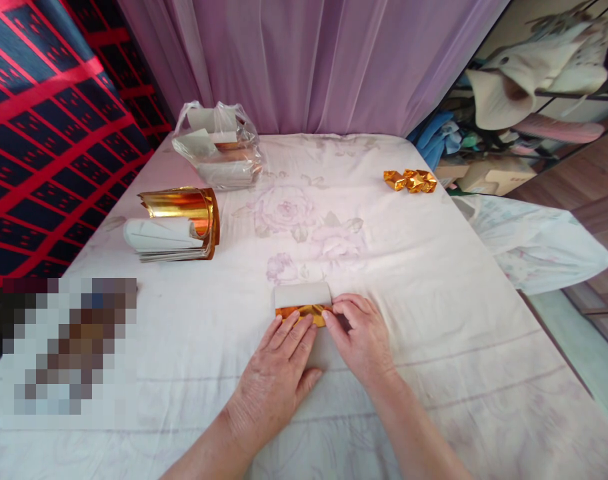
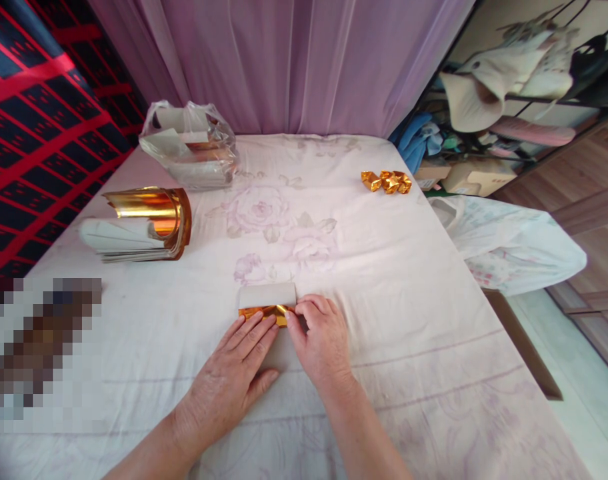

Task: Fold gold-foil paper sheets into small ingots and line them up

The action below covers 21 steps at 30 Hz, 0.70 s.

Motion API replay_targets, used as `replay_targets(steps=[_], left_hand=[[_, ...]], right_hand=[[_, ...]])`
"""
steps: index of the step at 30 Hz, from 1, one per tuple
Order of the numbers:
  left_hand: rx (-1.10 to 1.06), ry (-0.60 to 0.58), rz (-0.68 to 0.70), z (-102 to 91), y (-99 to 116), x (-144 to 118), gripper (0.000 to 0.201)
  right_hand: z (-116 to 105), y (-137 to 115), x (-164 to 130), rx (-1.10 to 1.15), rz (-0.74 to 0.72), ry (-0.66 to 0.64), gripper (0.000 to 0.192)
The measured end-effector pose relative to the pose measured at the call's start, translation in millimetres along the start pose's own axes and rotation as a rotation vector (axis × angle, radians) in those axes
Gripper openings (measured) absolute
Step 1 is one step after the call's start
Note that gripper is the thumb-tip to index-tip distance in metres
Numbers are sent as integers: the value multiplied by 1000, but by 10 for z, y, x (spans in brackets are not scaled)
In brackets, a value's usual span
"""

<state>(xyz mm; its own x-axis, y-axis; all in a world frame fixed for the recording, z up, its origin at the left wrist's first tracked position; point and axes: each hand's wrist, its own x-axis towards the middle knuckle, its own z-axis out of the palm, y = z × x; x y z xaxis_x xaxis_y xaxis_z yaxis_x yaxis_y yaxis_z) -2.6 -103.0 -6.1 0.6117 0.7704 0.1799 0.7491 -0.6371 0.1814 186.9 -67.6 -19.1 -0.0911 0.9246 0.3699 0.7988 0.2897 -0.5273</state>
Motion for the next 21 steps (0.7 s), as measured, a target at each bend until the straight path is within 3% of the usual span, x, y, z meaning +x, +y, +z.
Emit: replay_targets(steps=[21], left_hand=[[-22,4,-5,28,-4,-7,52]], right_hand=[[18,5,-4,-2,41,14,12]])
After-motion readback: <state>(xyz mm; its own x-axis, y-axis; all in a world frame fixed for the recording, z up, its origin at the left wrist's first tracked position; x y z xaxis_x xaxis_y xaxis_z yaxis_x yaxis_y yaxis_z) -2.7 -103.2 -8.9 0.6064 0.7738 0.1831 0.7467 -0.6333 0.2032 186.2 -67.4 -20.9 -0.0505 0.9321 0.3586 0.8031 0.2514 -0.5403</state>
